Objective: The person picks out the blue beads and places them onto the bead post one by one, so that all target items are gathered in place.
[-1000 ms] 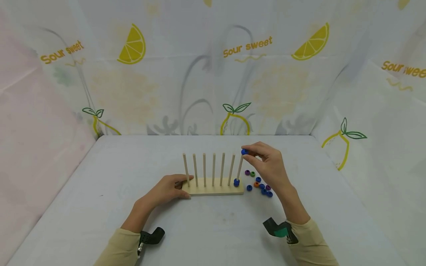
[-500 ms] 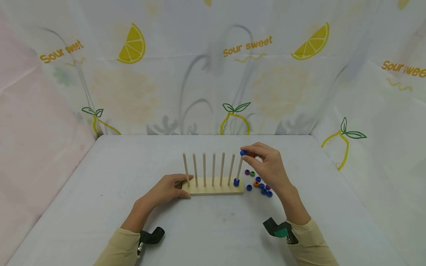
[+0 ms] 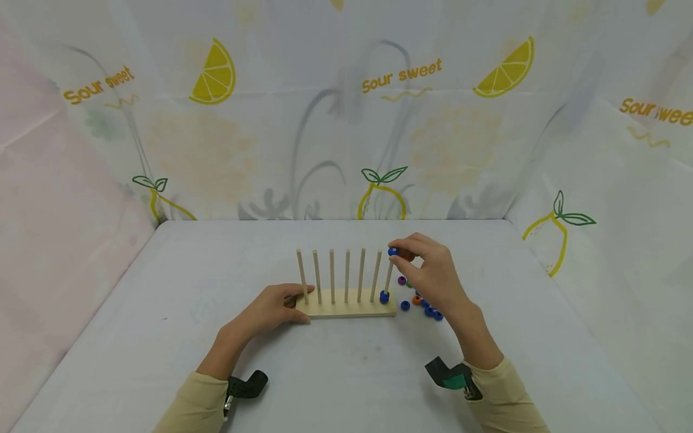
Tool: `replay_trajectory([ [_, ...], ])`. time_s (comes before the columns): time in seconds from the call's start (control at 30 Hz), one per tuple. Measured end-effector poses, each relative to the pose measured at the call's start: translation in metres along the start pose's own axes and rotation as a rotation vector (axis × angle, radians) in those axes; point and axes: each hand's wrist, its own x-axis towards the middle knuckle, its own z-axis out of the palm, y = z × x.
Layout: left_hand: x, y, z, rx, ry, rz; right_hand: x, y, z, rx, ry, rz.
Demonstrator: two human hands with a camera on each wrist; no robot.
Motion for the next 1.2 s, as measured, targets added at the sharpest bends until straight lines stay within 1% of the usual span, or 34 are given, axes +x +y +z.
replay_trajectory([
  [0.13,0.000,0.000,0.000,-0.002,0.000,-0.001,0.000,0.001,0.001,-0.017,-0.007,-0.009],
  [0.23,-0.001,0.000,0.000,-0.006,0.001,0.000,-0.001,0.002,0.001,-0.013,-0.019,0.000],
  [0.5,-0.001,-0.001,0.000,-0.004,0.006,0.000,-0.001,0.003,0.002,0.001,-0.084,0.036],
  [0.67,-0.001,-0.001,0.001,-0.012,0.000,0.001,-0.002,0.006,0.002,-0.023,-0.121,0.036],
  [0.9,-0.001,0.001,0.001,0.011,0.007,-0.008,-0.003,0.009,0.003,-0.063,-0.197,0.018],
  [1.2,-0.001,0.001,0.000,-0.009,0.002,-0.004,-0.004,0.014,0.007,-0.078,-0.293,0.095],
])
